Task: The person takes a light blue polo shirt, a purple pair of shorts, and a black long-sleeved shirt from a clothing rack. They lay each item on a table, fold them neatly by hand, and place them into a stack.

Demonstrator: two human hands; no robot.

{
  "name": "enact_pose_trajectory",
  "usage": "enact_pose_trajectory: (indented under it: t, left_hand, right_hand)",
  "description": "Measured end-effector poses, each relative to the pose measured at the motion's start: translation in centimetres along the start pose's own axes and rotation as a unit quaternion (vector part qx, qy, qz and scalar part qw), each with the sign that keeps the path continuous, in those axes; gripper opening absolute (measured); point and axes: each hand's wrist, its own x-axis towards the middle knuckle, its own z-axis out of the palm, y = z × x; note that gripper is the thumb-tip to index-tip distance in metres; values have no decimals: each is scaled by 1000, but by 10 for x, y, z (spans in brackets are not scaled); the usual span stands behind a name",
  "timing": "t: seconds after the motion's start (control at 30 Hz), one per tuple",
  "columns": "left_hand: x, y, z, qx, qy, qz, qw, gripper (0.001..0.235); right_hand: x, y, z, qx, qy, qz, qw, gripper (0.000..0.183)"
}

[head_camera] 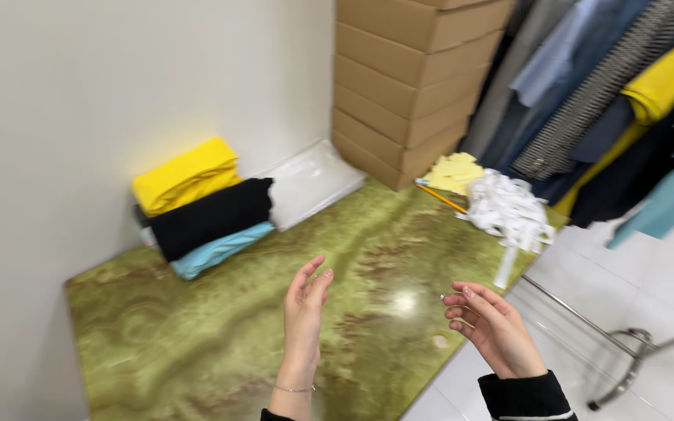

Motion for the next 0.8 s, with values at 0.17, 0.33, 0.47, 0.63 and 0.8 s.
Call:
enact_pose_trajectory:
  t: [0.17,0.33,0.47,0.63,0.8]
  left_hand:
    - [-45,-21,97,8,-42,-22,999,45]
    - [-91,-56,203,46,-142,-48,988,44]
    - [-107,-88,279,-97,-146,-51,983,27]
    - [-111,-111,342,-70,-236,-45,968,21]
    - [-82,-129,414,-23,-265,-75,961,23]
  right_hand:
    - [-22,-55,-87,-8,25,-41,999,31]
    - [-56,-113,-172,-32,59,-86,994,30]
    - [-66,-133,-236,-12,66,-116,991,27]
    - [-63,-157,-290,-14,115,-115,987,28]
    - [-31,-187,-319,-19,152,-103,983,25]
